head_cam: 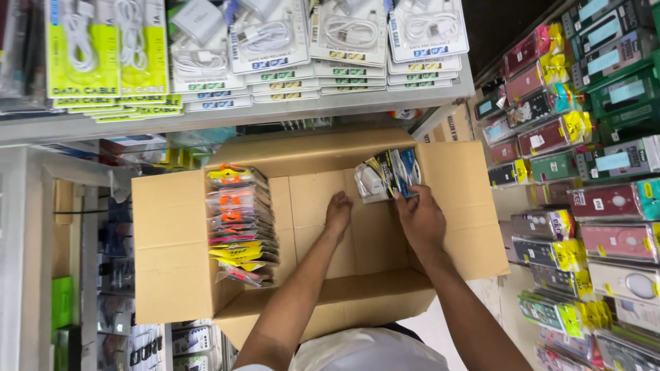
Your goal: Sorting through mobile phone chargers and USB cables in a cardboard box within a retail store.
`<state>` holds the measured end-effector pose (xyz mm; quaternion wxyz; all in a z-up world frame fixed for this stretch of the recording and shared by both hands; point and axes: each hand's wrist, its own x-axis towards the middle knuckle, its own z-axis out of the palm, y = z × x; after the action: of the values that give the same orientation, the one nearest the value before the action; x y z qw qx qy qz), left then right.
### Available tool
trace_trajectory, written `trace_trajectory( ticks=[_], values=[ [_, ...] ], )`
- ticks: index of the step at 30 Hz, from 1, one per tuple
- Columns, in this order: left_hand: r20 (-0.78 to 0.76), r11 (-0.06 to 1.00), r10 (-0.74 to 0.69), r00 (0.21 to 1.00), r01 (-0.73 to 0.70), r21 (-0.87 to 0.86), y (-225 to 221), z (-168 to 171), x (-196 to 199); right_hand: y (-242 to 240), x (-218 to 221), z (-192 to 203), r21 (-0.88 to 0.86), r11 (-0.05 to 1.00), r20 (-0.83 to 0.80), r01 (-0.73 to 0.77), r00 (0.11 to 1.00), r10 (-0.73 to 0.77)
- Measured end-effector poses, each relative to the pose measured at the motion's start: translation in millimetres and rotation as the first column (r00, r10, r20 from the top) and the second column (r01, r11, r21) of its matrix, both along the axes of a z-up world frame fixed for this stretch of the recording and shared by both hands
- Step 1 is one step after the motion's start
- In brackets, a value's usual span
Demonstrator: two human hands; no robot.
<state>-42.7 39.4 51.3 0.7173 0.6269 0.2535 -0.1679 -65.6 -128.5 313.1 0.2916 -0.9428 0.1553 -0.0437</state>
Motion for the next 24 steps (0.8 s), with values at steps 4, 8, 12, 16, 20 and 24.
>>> trace_trajectory(
  ticks=[4, 8, 12, 16, 20, 24],
  values=[
    [0.031, 0.991, 0.010, 0.999, -0.006, -0.135, 31, 43, -23, 1, -4, 12, 0.024, 0.999, 0.146, -0.041, 0.989, 0.037],
    [0.048, 0.963, -0.040, 0.998, 0.051, -0.263, 69, 132, -38, 13, 0, 45, 0.190, 0.975, 0.227, -0.115, 0.971, 0.070],
    [0.212, 0.968, -0.028, 0.977, 0.080, -0.239, 103, 194, -47, 13, 21, 26, 0.557, 0.792, 0.301, -0.251, 0.949, 0.089],
    [0.326, 0.979, -0.029, 0.945, 0.092, -0.182, 123, 231, -36, 15, 53, 53, 0.618, 0.748, 0.271, -0.240, 0.959, 0.084],
    [0.420, 0.978, -0.046, 0.907, 0.127, -0.167, 112, 263, -6, -6, 88, 81, 0.703, 0.672, 0.307, -0.235, 0.952, 0.012],
    [0.476, 0.967, -0.054, 0.878, 0.165, -0.194, 74, 295, 38, -38, 124, 100, 0.728, 0.661, 0.304, -0.181, 0.950, -0.074]
  ],
)
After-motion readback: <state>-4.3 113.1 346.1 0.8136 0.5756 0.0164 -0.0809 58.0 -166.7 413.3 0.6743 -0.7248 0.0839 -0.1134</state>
